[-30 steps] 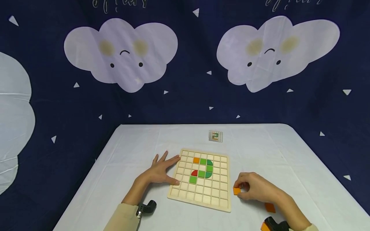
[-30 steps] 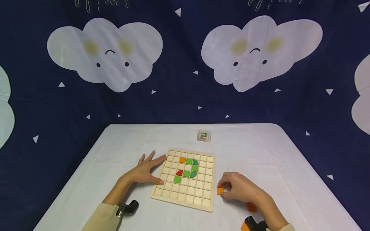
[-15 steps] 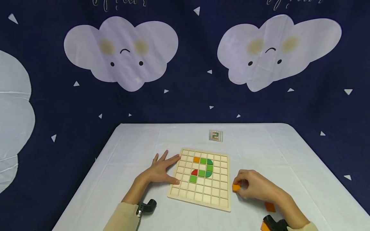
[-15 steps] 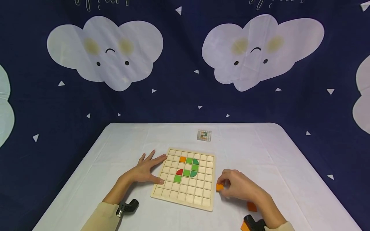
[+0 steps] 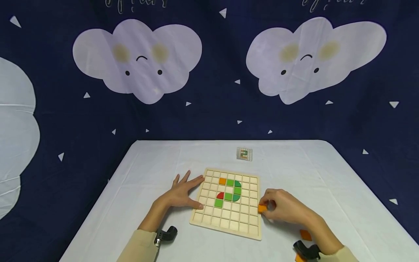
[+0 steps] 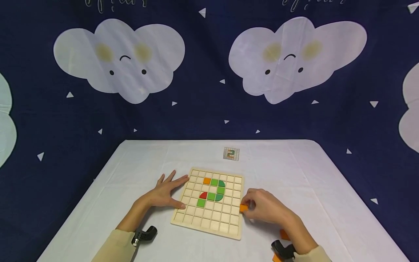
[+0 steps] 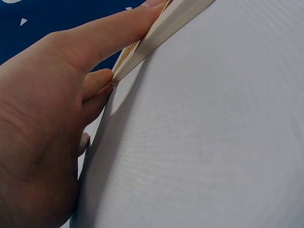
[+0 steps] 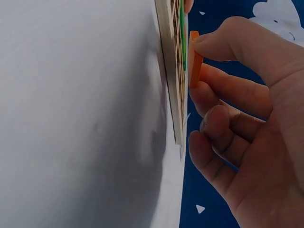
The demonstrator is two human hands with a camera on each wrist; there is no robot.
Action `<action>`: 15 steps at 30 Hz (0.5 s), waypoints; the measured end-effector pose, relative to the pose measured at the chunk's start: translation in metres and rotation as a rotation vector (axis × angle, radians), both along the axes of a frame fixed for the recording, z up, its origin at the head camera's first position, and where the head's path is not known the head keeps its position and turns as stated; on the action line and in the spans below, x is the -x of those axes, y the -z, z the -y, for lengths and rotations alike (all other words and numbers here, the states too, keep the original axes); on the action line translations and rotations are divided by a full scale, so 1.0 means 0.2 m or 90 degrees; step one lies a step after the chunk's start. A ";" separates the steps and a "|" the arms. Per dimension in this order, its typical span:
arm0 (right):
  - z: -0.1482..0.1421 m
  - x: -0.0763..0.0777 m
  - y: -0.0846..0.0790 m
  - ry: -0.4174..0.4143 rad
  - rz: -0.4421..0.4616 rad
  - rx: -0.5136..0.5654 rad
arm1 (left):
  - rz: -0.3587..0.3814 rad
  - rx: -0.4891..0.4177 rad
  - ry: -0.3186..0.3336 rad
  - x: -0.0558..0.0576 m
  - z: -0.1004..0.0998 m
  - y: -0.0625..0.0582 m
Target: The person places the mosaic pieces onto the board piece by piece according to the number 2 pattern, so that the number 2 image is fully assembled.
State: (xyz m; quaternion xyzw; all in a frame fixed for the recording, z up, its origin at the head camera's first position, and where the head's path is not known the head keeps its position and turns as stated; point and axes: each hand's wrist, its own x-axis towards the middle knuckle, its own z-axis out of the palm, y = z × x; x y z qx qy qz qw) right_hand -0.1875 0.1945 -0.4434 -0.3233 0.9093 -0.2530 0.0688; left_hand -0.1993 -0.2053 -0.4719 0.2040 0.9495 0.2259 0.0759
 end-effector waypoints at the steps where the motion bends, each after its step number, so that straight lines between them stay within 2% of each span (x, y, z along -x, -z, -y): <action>1: 0.01 0.00 0.00 -0.002 -0.004 0.004 | 0.001 -0.001 -0.001 0.00 0.00 0.00; 15: 0.13 0.04 0.01 -0.028 -0.035 0.021 | 0.001 -0.005 0.000 0.00 0.00 0.00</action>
